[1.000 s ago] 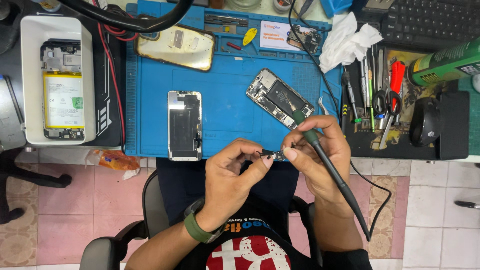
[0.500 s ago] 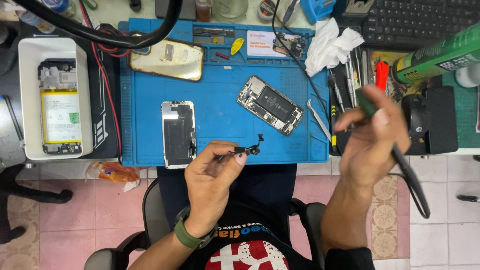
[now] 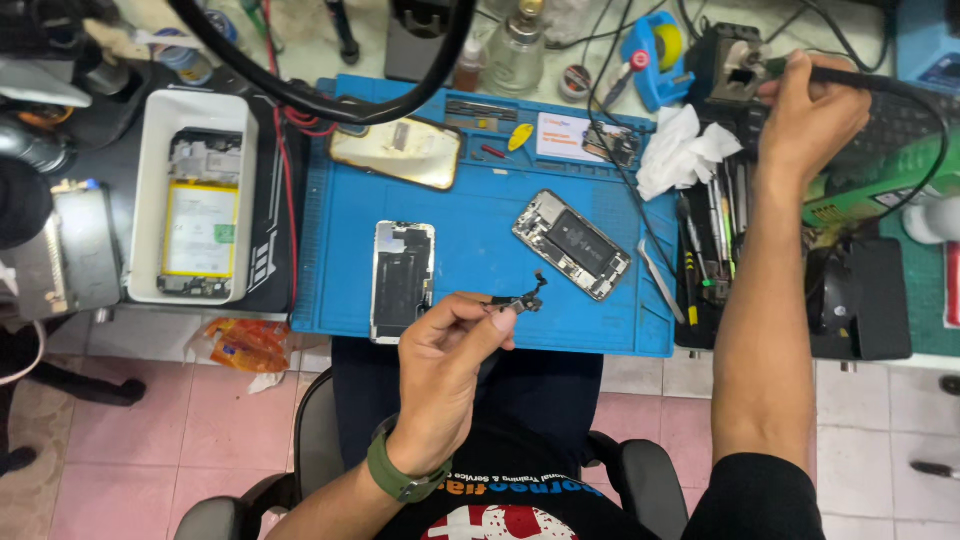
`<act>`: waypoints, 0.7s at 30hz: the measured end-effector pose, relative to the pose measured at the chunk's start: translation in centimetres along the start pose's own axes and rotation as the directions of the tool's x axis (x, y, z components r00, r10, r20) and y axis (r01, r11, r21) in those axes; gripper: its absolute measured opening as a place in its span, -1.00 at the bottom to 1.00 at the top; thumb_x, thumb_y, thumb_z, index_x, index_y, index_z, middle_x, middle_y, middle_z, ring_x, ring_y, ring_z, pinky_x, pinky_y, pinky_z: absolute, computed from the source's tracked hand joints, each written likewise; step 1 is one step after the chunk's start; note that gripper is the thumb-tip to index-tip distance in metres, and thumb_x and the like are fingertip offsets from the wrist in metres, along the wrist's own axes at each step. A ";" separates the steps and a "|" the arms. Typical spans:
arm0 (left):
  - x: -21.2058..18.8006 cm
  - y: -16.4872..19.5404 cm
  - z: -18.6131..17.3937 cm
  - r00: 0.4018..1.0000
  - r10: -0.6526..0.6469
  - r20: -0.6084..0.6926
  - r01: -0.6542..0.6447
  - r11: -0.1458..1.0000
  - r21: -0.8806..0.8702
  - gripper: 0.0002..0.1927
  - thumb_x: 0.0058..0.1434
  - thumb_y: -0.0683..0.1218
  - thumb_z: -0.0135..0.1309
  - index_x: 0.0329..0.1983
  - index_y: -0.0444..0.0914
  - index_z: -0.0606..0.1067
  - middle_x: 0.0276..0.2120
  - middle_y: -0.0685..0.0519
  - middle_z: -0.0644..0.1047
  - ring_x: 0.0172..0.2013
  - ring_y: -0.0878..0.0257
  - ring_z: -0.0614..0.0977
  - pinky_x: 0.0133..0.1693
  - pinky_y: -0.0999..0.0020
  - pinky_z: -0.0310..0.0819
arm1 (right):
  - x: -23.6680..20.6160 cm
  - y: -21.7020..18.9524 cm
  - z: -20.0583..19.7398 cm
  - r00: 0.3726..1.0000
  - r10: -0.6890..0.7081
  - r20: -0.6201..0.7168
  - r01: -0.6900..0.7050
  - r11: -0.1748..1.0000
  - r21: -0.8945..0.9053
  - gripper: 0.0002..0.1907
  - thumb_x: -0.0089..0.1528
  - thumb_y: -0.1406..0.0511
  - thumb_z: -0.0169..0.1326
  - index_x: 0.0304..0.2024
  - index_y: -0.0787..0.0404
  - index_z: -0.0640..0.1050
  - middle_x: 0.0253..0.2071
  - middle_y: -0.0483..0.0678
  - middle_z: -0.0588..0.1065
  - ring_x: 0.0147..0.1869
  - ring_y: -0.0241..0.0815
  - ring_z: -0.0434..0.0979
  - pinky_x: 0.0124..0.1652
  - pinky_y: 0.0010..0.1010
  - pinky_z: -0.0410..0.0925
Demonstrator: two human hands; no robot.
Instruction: The person solders a small phone component on a blue repair mat using a soldering iron, holding the part steady with one hand while applying the iron with the other. They periodically lift the component to check it, reposition it on the mat, and continue soldering, at one point reaching toward the side of the bench before resuming work.
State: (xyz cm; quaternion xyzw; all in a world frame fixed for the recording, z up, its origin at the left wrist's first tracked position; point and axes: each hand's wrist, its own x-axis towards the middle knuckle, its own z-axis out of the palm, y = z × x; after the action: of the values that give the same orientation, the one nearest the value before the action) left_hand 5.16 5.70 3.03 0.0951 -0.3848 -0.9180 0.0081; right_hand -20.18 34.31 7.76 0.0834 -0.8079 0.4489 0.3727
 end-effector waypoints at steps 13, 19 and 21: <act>-0.3 1.1 0.7 0.981 0.175 0.081 -0.185 0.972 0.146 -0.96 0.21 -0.38 0.24 -0.29 -0.45 0.60 -0.16 -0.08 0.57 -0.21 0.31 0.59 -0.16 0.44 0.50 | -8.6 -12.7 -1.9 0.824 0.491 0.282 -0.556 0.606 0.569 -0.86 0.47 0.28 0.09 -0.10 0.24 0.48 -0.52 -0.25 0.20 -0.54 -0.47 0.08 -0.54 -0.58 -0.04; 0.7 3.8 2.7 0.940 0.237 0.244 -0.293 0.928 0.229 -0.91 0.22 -0.38 0.24 -0.22 -0.45 0.62 -0.12 -0.11 0.58 -0.14 0.27 0.63 -0.12 0.42 0.55 | -16.9 -20.4 -7.5 0.737 -0.603 0.305 -0.118 0.329 0.937 -0.86 0.51 0.34 0.05 -0.05 0.34 0.48 -0.49 -0.16 0.29 -0.50 -0.41 0.19 -0.49 -0.52 0.10; 0.7 4.9 3.6 0.919 0.249 0.304 -0.327 0.914 0.239 -0.90 0.23 -0.37 0.24 -0.20 -0.43 0.63 -0.11 -0.11 0.58 -0.14 0.26 0.64 -0.13 0.42 0.58 | -16.3 -21.1 -7.2 0.689 -0.651 0.318 -0.158 0.294 0.943 -0.86 0.49 0.34 0.05 -0.05 0.35 0.48 -0.48 -0.14 0.31 -0.48 -0.39 0.22 -0.48 -0.50 0.13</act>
State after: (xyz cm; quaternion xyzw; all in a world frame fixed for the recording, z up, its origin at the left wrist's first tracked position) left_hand 3.52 4.71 8.89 -0.0875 -0.5204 -0.8458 0.0788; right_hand 5.12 24.38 13.01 0.5697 -0.4456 0.6905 0.0113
